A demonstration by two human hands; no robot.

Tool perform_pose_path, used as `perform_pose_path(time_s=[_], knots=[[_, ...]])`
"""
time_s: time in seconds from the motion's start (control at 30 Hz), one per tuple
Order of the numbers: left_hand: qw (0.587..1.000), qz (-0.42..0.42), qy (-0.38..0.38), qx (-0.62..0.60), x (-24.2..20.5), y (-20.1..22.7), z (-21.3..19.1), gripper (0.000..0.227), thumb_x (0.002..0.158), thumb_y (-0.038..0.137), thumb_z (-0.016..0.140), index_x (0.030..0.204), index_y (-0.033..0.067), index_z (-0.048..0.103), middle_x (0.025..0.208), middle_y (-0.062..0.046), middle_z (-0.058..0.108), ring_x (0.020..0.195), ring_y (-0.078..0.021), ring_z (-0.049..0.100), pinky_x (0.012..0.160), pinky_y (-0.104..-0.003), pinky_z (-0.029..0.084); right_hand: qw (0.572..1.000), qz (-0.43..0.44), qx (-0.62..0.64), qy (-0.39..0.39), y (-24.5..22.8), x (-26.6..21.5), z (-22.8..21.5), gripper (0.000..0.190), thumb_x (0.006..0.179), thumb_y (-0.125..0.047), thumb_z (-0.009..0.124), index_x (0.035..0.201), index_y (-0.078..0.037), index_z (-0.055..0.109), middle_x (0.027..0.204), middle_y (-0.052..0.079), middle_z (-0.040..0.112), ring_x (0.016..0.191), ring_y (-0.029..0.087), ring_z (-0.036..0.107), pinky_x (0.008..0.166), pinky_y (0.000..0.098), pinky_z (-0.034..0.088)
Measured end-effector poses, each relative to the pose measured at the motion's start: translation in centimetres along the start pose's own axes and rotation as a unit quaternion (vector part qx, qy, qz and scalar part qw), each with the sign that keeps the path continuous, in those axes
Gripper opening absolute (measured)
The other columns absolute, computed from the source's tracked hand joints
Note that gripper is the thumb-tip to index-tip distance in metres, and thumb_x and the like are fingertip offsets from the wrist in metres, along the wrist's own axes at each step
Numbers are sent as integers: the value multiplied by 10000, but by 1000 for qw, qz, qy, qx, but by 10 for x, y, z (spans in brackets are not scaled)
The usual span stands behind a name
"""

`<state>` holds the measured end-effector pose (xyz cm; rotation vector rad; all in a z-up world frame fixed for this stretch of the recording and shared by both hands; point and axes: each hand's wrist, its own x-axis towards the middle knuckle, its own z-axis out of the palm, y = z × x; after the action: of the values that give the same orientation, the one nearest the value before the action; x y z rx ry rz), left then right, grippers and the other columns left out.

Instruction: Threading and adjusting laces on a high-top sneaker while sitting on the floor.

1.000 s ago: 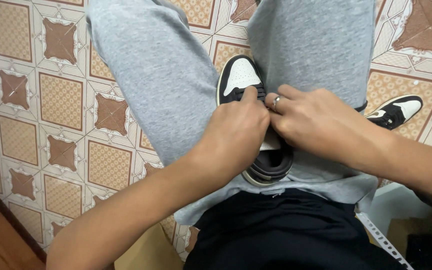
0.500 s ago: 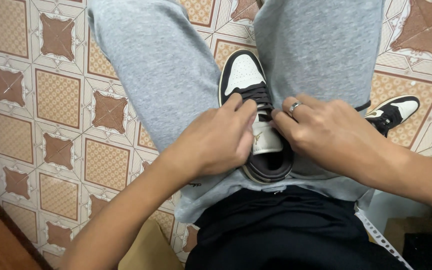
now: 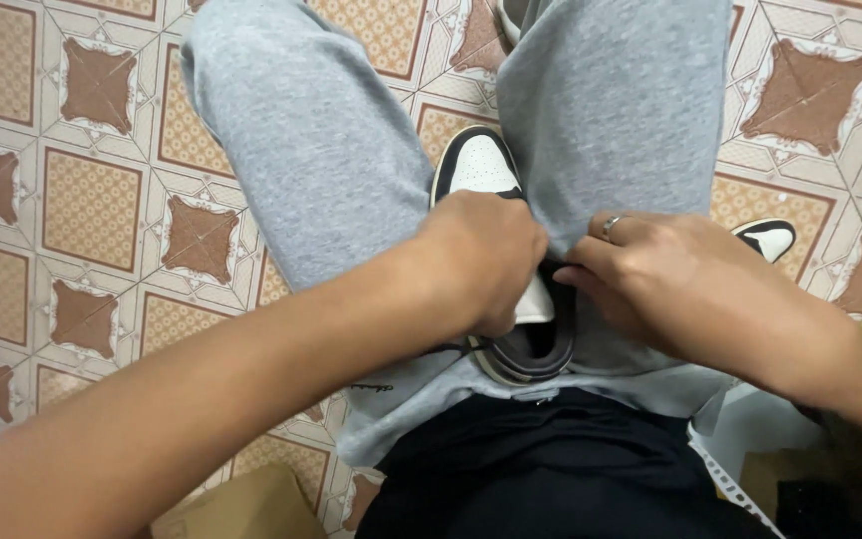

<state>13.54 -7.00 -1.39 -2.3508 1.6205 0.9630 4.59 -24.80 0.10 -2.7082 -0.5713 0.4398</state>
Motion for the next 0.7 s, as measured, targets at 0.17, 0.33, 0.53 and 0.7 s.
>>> perform_pose_path(time_s=[0.17,0.33,0.53,0.7], knots=[[991,-12,-88,-102,-24,-13,-27,251,710,271,758,860,72,788,854,-124,761,712,-327,722,665,-424,590,1000,10,-1,-15,6,-3,-7,186,918,-225,693,847,-58,739,802,42,739,528,255,695,536,403,584],[966,20,47,-252,-37,-30,-3,107,942,101,509,931,34,592,967,-139,639,774,-349,661,739,-475,553,1000,-6,-19,1,8,-2,-12,193,939,-230,697,861,-55,724,778,19,721,551,227,691,503,394,562],[855,22,185,-485,-44,-43,28,101,934,33,614,855,79,573,727,-19,638,641,-142,583,627,-288,503,997,-17,-65,34,16,-3,-7,162,929,-217,704,889,-60,720,840,31,727,620,225,703,524,380,550],[784,41,184,-591,-44,-33,39,76,964,30,584,904,76,572,824,-21,664,677,-85,552,616,-217,462,996,5,-92,0,21,-1,-9,149,955,-224,662,897,-87,658,802,18,660,583,196,666,530,347,543]])
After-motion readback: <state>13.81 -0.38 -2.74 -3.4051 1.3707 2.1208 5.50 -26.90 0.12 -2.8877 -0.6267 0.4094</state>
